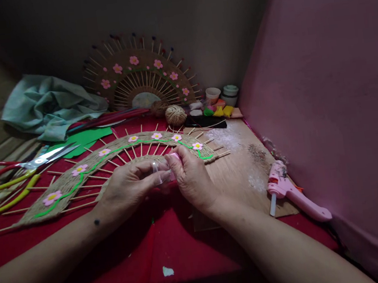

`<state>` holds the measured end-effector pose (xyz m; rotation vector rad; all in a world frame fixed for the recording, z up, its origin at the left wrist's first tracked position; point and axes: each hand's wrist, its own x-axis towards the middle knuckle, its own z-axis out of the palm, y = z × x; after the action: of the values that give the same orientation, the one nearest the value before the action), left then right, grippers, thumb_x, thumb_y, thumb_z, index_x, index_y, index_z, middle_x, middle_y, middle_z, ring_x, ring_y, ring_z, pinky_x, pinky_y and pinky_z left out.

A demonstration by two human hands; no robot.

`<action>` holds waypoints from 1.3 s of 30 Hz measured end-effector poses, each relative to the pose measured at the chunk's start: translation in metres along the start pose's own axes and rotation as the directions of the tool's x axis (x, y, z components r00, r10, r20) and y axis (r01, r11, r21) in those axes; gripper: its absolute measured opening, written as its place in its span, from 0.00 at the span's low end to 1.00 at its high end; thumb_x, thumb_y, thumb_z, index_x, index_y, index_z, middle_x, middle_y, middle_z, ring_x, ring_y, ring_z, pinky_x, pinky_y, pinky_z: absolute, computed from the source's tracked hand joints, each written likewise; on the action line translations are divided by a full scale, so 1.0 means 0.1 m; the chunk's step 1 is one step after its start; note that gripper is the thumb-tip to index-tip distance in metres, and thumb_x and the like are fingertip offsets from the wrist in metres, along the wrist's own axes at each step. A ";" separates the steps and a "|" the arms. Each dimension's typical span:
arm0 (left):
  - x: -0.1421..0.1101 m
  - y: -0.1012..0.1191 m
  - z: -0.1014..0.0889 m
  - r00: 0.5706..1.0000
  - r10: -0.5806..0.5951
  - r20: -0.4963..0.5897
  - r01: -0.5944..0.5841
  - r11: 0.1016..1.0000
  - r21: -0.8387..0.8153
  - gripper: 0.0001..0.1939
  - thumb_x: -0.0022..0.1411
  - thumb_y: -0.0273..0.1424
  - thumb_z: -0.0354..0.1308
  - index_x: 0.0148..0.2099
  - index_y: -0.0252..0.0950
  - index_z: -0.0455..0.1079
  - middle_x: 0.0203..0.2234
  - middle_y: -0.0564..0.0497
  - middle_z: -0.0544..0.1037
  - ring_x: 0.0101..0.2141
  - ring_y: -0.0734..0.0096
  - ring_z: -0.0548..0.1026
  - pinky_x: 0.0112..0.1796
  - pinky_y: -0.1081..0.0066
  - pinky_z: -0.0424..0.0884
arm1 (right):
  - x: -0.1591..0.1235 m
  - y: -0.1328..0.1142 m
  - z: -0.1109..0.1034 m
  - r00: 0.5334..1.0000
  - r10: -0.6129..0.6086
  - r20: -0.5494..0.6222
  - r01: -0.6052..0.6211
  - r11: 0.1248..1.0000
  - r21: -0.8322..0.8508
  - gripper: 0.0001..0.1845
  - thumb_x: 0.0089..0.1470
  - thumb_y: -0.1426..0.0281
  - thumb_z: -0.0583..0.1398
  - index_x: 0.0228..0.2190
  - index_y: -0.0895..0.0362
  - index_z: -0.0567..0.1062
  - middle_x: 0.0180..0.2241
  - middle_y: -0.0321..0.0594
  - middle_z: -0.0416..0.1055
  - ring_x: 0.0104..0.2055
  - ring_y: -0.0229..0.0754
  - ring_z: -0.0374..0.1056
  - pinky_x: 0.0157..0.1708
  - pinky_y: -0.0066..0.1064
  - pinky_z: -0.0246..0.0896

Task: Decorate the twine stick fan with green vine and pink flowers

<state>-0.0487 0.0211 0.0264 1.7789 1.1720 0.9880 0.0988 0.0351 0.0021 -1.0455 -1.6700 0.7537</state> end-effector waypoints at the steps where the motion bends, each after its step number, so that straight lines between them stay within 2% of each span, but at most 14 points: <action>1: 0.00 0.00 0.00 1.000 0.003 0.007 -0.003 1.000 0.021 0.08 0.55 0.30 0.58 0.25 0.35 0.72 0.23 0.52 0.78 0.30 0.69 0.76 0.31 0.73 0.71 | 0.00 0.01 0.00 1.000 0.001 -0.001 -0.001 1.000 0.016 0.10 0.60 0.64 0.52 0.29 0.54 0.67 0.25 0.32 0.65 0.27 0.36 0.61 0.30 0.29 0.56; 5: -0.02 0.02 -0.03 1.000 0.013 -0.013 -0.011 0.993 0.119 0.16 0.58 0.33 0.56 0.19 0.35 0.69 0.18 0.53 0.75 0.22 0.74 0.72 0.27 0.75 0.67 | 0.02 0.03 0.01 0.999 0.032 0.020 -0.033 0.996 0.085 0.11 0.59 0.62 0.54 0.28 0.54 0.67 0.23 0.31 0.64 0.26 0.36 0.60 0.29 0.28 0.55; 8: -0.01 0.01 -0.05 0.999 0.039 0.004 -0.039 0.989 0.144 0.19 0.61 0.34 0.52 0.19 0.34 0.69 0.19 0.52 0.75 0.23 0.74 0.72 0.29 0.74 0.67 | 0.03 0.03 -0.01 0.998 0.047 0.046 -0.052 0.994 0.098 0.11 0.59 0.60 0.55 0.29 0.53 0.67 0.21 0.30 0.63 0.24 0.35 0.59 0.27 0.28 0.55; 13: 0.03 -0.02 -0.06 0.981 0.180 0.067 -0.191 0.953 0.234 0.12 0.60 0.31 0.53 0.25 0.36 0.71 0.25 0.52 0.76 0.30 0.72 0.73 0.36 0.73 0.67 | 0.05 0.01 -0.04 0.996 0.081 0.032 -0.084 0.992 0.091 0.13 0.58 0.60 0.54 0.26 0.54 0.67 0.22 0.30 0.63 0.23 0.35 0.57 0.25 0.27 0.53; 15: 0.04 -0.03 -0.05 0.977 0.199 0.079 -0.212 0.948 0.237 0.10 0.59 0.30 0.54 0.27 0.36 0.72 0.26 0.52 0.76 0.32 0.71 0.73 0.36 0.73 0.67 | 0.05 0.01 -0.04 0.995 0.096 0.028 -0.099 0.988 0.116 0.13 0.58 0.61 0.54 0.25 0.54 0.67 0.22 0.30 0.62 0.23 0.35 0.57 0.24 0.27 0.53; 20: 0.02 -0.03 -0.02 0.991 0.117 0.058 -0.127 0.970 0.209 0.12 0.58 0.29 0.55 0.23 0.36 0.70 0.22 0.54 0.74 0.28 0.72 0.72 0.30 0.76 0.67 | 0.06 0.02 -0.01 0.994 0.103 0.034 -0.107 0.980 0.167 0.13 0.57 0.61 0.55 0.24 0.53 0.66 0.22 0.31 0.61 0.23 0.35 0.57 0.24 0.27 0.52; 24: 0.00 -0.01 -0.02 0.997 0.069 0.046 -0.074 0.991 0.108 0.10 0.57 0.30 0.56 0.25 0.35 0.73 0.26 0.52 0.77 0.29 0.71 0.73 0.29 0.75 0.67 | 0.04 0.04 0.00 0.997 0.068 0.036 -0.072 0.989 0.127 0.13 0.59 0.62 0.53 0.24 0.54 0.66 0.21 0.31 0.61 0.24 0.36 0.57 0.27 0.28 0.53; 31: -0.01 0.03 -0.03 0.982 -0.090 0.164 0.111 0.986 -0.122 0.12 0.55 0.37 0.60 0.28 0.33 0.75 0.23 0.51 0.74 0.19 0.77 0.67 0.20 0.75 0.64 | 0.02 -0.01 -0.02 1.000 0.007 -0.009 -0.007 1.000 0.028 0.13 0.60 0.63 0.52 0.25 0.54 0.66 0.23 0.31 0.62 0.27 0.36 0.59 0.29 0.29 0.54; 36: -0.02 0.05 0.00 0.989 -0.045 0.138 0.053 0.997 -0.057 0.15 0.55 0.38 0.59 0.22 0.34 0.71 0.19 0.53 0.70 0.20 0.76 0.67 0.20 0.76 0.63 | 0.00 -0.06 -0.01 0.998 -0.021 -0.052 0.017 0.998 -0.068 0.12 0.60 0.66 0.52 0.25 0.54 0.66 0.23 0.32 0.63 0.27 0.36 0.59 0.29 0.28 0.54; 39: -0.03 0.03 0.02 0.993 -0.006 0.120 0.011 0.999 -0.039 0.15 0.56 0.37 0.59 0.23 0.34 0.70 0.18 0.54 0.69 0.19 0.78 0.66 0.19 0.78 0.61 | -0.01 -0.06 0.02 0.998 -0.014 -0.064 0.007 0.994 -0.108 0.12 0.60 0.66 0.52 0.25 0.54 0.65 0.22 0.32 0.63 0.26 0.36 0.59 0.28 0.28 0.53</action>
<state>-0.0470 0.0172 0.0275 1.7749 1.0768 0.8809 0.0957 0.0317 0.0061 -1.1242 -1.6746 0.6224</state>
